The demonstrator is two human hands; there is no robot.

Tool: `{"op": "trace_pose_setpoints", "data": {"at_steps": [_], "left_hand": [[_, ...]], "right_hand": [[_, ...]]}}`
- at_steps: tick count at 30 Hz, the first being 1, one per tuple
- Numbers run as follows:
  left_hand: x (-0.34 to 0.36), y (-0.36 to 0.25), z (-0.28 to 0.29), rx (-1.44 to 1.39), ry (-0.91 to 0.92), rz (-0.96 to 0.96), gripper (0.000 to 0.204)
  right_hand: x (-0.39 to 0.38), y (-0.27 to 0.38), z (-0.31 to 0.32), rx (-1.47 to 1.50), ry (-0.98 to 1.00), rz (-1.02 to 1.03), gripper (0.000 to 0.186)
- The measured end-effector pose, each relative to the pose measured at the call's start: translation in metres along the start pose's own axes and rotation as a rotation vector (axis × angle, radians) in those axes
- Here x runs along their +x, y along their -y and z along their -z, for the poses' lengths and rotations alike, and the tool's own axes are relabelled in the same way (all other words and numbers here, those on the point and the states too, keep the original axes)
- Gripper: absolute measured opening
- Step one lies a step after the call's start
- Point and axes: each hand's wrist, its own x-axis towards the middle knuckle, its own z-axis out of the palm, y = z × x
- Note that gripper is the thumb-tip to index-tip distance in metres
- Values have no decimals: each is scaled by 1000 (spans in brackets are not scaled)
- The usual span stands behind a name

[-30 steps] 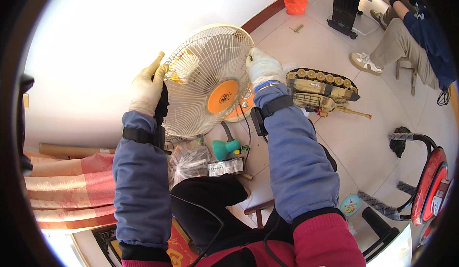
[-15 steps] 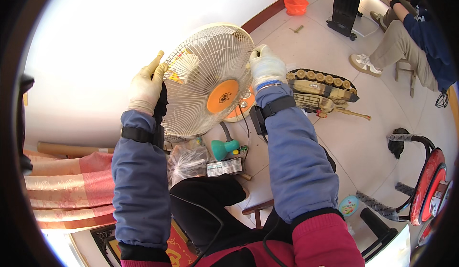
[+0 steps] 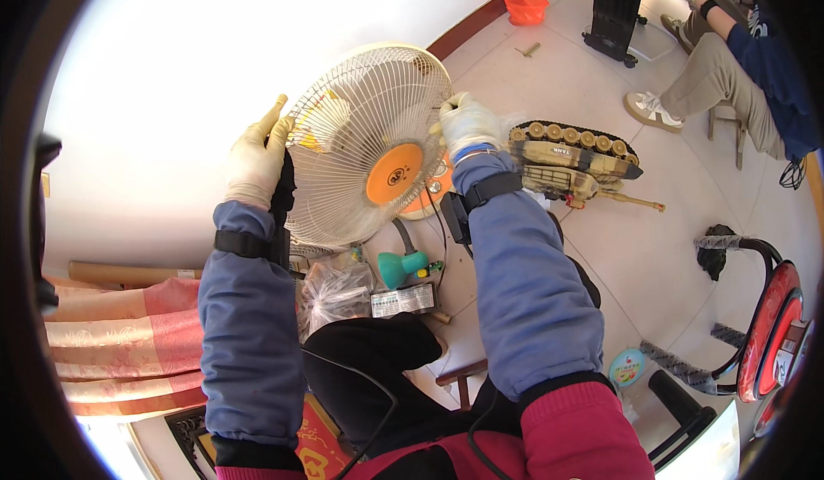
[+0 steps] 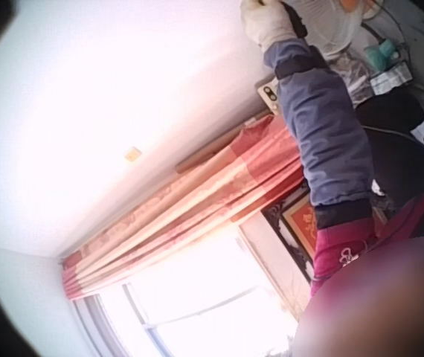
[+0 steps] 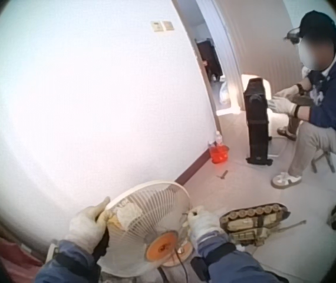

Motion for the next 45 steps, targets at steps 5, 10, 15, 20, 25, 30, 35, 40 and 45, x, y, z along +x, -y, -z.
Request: {"op": "trace_pose_setpoints", "data": {"at_steps": [5,10,15,20,25,30,35,40,45], "left_hand": [[0,-1,1,5,4,7,50],[-2,-5,3,7,5,27,49],[-2,-6,3,14,0,24,49],[-1,-5,1,-6,1,36,48],[0,-3,1,-13,-6,26,48],[0,-2,0,-24,-4,24,48],[1,-2,0,-3,-8,27,47],[2,1,-2,-39,-17,6,48],[1,1,-2,18,-14,13,48]], "right_hand": [[2,0,0,66,232,-105,21],[7,-5,11,403,71,-126,22],[7,-6,7,390,-27,-69,22],[4,-6,4,416,-25,-90,22],[7,-7,5,334,-30,-76,22],[9,-9,1,333,-14,-83,22],[7,-7,1,300,6,-101,22],[8,6,12,13,180,-158,23],[4,12,18,103,54,-146,24]]}}
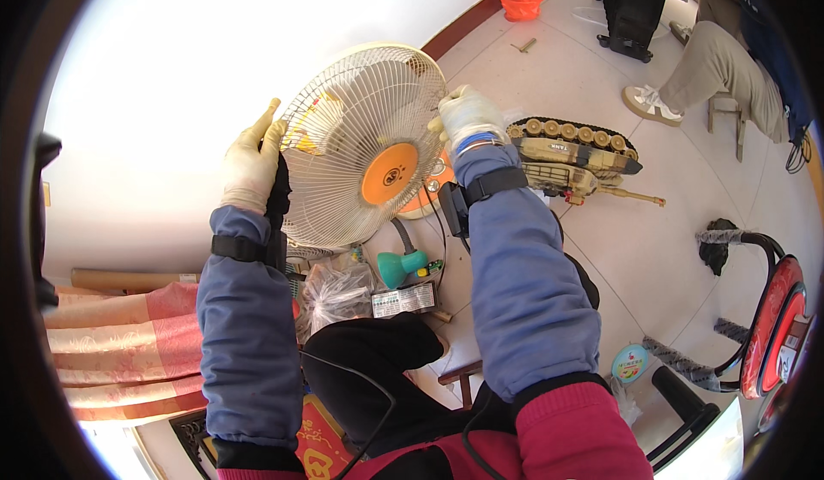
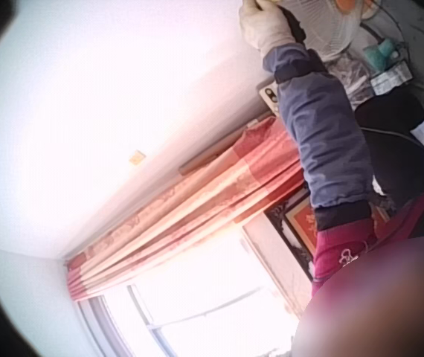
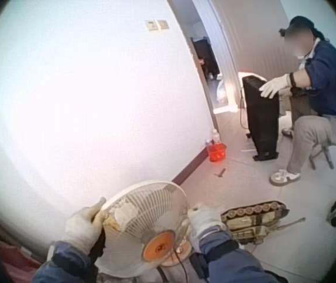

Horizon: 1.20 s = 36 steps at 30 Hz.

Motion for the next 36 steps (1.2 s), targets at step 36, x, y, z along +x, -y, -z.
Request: {"op": "trace_pose_setpoints", "data": {"at_steps": [36], "left_hand": [[-3,-5,3,61,29,-24,50]], "right_hand": [[4,6,-10,-617,-183,209,34]]}}
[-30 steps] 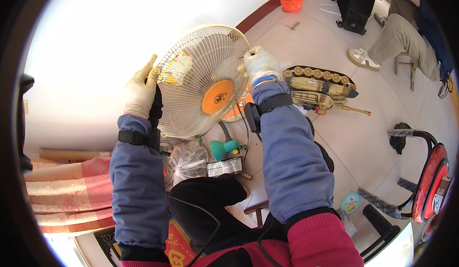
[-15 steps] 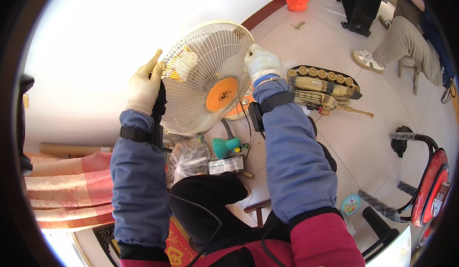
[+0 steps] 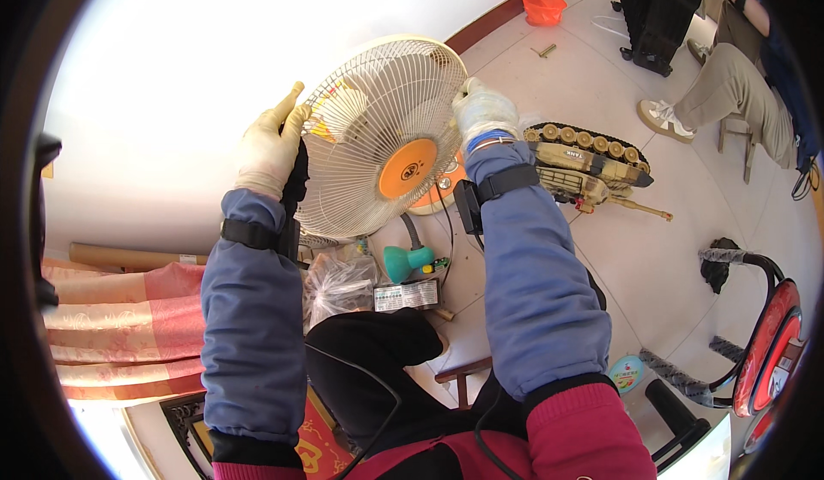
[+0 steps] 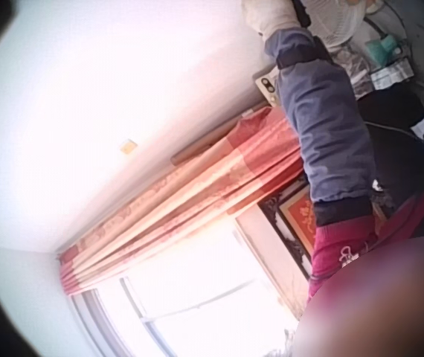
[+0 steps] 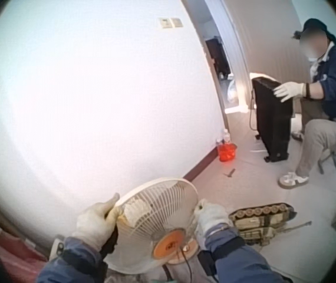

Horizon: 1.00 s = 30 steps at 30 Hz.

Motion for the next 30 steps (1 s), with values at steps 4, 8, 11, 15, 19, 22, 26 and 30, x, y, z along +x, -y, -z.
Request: {"op": "trace_pose_setpoints", "data": {"at_steps": [4,8,11,15,19,22,26,30], "left_hand": [[-1,-1,1,-7,5,4,50],[-2,-4,3,-14,14,17,50],[-3,-4,4,1,20,13,50],[-2,-2,2,-3,12,9,49],[0,0,-1,-15,6,3,49],[-1,0,0,3,4,-8,49],[-2,-3,2,-3,33,25,49],[-2,-5,3,-2,37,23,48]], "right_hand": [[2,1,-3,-8,-28,32,32],[3,2,-2,-80,30,68,30],[3,2,-2,-46,40,52,29],[5,0,-2,-21,-46,75,29],[7,0,-5,-60,-37,120,29],[8,1,-5,-50,4,115,29],[7,2,0,13,-18,26,28],[6,4,0,-53,-55,79,29]]}}
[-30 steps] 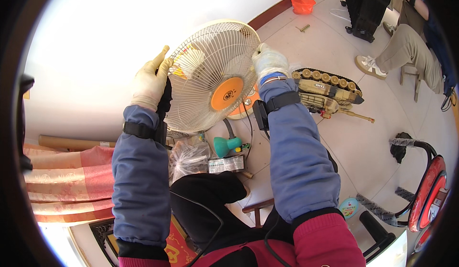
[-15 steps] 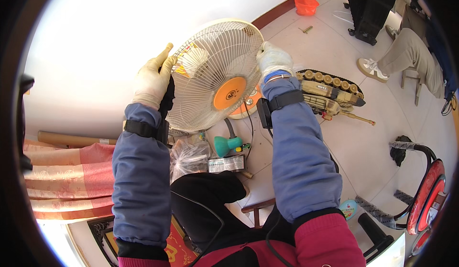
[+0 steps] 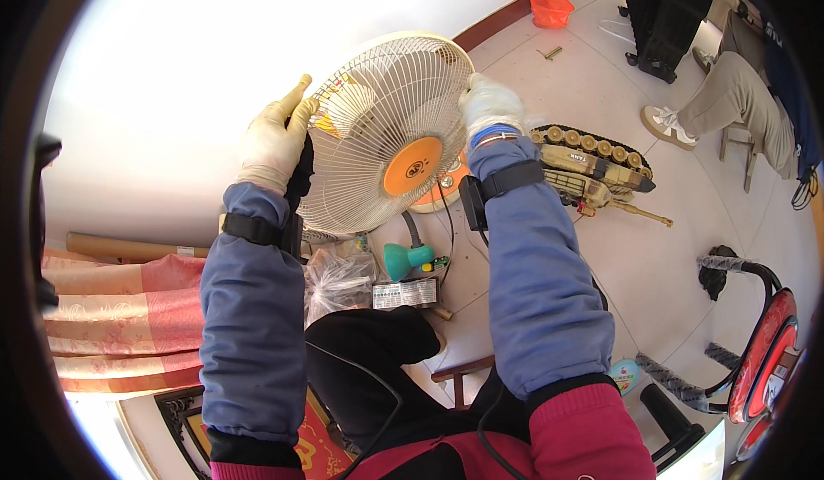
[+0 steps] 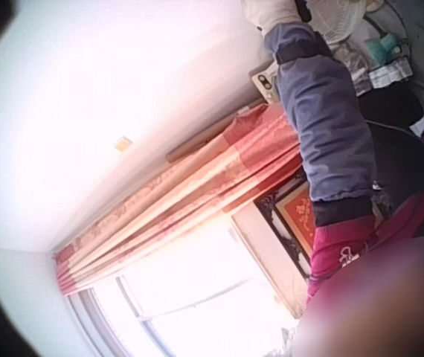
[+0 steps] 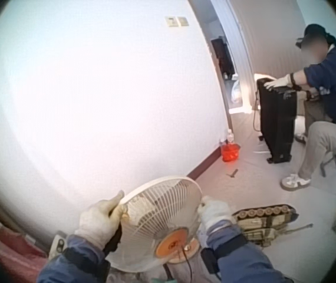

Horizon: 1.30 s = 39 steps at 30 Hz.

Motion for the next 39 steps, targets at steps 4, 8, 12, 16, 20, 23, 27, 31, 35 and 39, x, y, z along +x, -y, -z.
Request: {"op": "trace_pose_setpoints", "data": {"at_steps": [4,8,12,16,20,23,27,31,35,39], "left_hand": [[-2,1,-1,0,-8,-4,48],[-1,3,-1,-8,-5,3,49],[0,3,-2,-10,-19,-8,50],[-1,3,-3,-51,-32,-8,50],[0,4,-3,-35,-38,-25,50],[-1,4,-3,-63,-52,-24,49],[-1,2,-2,-58,-37,-9,48],[2,2,-2,-89,-46,1,48],[2,4,-4,-126,-51,9,48],[3,3,-5,-122,-47,26,47]], "right_hand": [[1,2,-4,-27,89,20,30],[3,0,-4,34,37,-48,29],[5,-6,0,56,5,-76,29],[10,-13,6,272,203,-196,27],[9,-23,10,457,216,-253,23],[2,-22,0,537,240,-253,23],[-1,-20,-13,641,296,-300,23],[-2,-22,-18,686,284,-273,25],[-2,-24,-18,814,297,-327,27],[0,-25,-18,859,306,-339,28]]}}
